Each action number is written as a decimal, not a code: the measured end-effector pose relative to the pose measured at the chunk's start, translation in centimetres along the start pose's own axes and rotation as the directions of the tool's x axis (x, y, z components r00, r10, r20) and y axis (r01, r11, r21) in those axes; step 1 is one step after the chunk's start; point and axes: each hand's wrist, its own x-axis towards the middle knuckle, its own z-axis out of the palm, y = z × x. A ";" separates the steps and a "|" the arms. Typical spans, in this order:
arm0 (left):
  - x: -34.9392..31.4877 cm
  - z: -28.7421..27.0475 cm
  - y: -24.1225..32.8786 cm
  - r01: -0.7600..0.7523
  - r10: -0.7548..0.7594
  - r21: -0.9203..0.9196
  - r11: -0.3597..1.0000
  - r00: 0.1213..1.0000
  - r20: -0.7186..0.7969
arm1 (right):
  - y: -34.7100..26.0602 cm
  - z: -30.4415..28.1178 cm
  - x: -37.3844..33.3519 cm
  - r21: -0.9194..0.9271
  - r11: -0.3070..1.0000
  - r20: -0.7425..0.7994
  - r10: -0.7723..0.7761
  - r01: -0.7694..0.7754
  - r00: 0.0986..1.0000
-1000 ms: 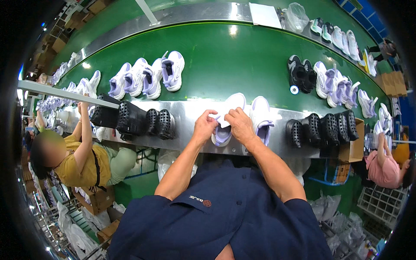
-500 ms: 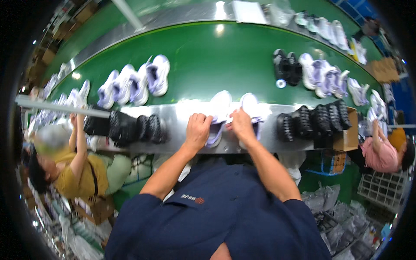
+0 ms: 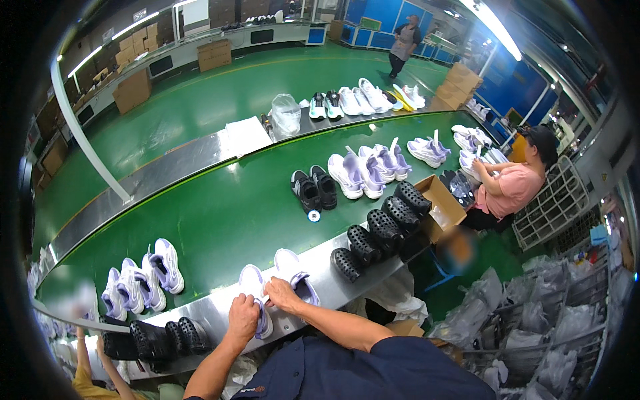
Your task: The person inserts plastic shoe shapers into sneakers by hand, secures the straps, and places the shoes onto the conveyor line.
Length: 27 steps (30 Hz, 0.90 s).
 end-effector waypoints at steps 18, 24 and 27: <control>-3.6 -1.2 3.8 0.146 -0.105 0.112 0.983 0.945 -0.310 | 0.5 2.3 -1.0 0.180 0.961 -0.048 0.222 -0.211 0.974; -4.8 -1.7 1.0 0.009 -0.009 0.004 1.000 0.994 -0.108 | -0.8 -0.4 -1.4 0.246 0.937 0.085 0.233 -0.247 0.969; -3.3 -2.8 2.6 0.036 -0.025 0.152 0.988 0.997 -0.075 | -1.2 -3.3 -1.1 0.338 0.916 0.237 0.138 -0.215 0.962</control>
